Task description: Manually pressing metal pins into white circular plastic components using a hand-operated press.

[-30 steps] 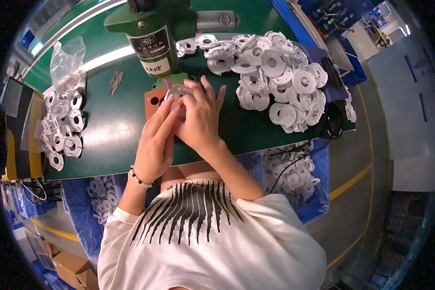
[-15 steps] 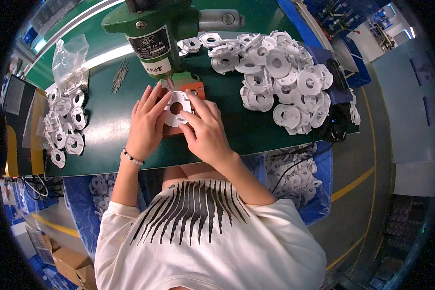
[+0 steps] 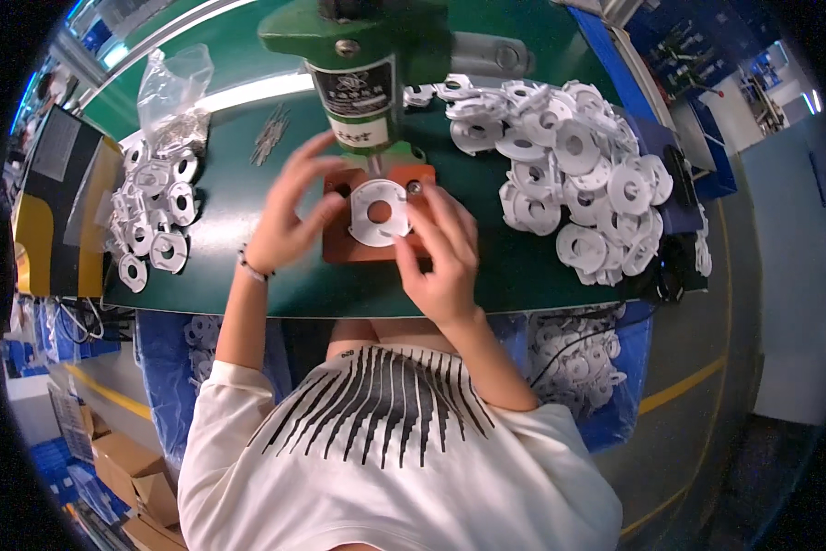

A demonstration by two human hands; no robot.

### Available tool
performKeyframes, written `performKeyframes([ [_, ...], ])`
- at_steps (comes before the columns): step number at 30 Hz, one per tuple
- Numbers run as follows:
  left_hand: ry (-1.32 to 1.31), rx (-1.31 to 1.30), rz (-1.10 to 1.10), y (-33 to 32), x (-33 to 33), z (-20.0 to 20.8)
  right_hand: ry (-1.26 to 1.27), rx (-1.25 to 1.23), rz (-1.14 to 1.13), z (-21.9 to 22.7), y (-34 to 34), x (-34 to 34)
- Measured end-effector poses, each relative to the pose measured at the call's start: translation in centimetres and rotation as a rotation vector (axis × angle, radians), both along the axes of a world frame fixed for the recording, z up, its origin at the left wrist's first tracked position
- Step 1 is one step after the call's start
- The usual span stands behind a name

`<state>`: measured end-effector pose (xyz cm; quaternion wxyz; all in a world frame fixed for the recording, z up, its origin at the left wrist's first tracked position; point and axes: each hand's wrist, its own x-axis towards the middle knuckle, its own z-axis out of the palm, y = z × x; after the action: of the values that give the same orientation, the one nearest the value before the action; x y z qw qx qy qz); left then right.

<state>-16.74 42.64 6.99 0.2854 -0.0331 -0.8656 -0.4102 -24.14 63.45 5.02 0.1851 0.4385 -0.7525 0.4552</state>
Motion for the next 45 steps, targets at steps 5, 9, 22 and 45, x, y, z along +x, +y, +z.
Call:
performKeyframes([
  [5,-0.073,-0.060,0.601,-12.4,-3.0,-1.1,-0.083,-0.258,-0.086,-3.6,0.7,0.8],
  [9,-0.468,-0.242,0.647,-19.2,-7.0,-3.1,-0.239,-0.363,-0.093,-5.4,0.9,0.7],
  [22,-0.612,-0.337,0.612,-19.9,-8.9,-5.5,-0.239,-0.308,-0.045,-5.3,1.2,0.6],
  [45,-0.140,0.609,-0.172,-0.2,-2.7,0.9,0.036,-0.269,0.012,-4.6,1.4,1.1],
])
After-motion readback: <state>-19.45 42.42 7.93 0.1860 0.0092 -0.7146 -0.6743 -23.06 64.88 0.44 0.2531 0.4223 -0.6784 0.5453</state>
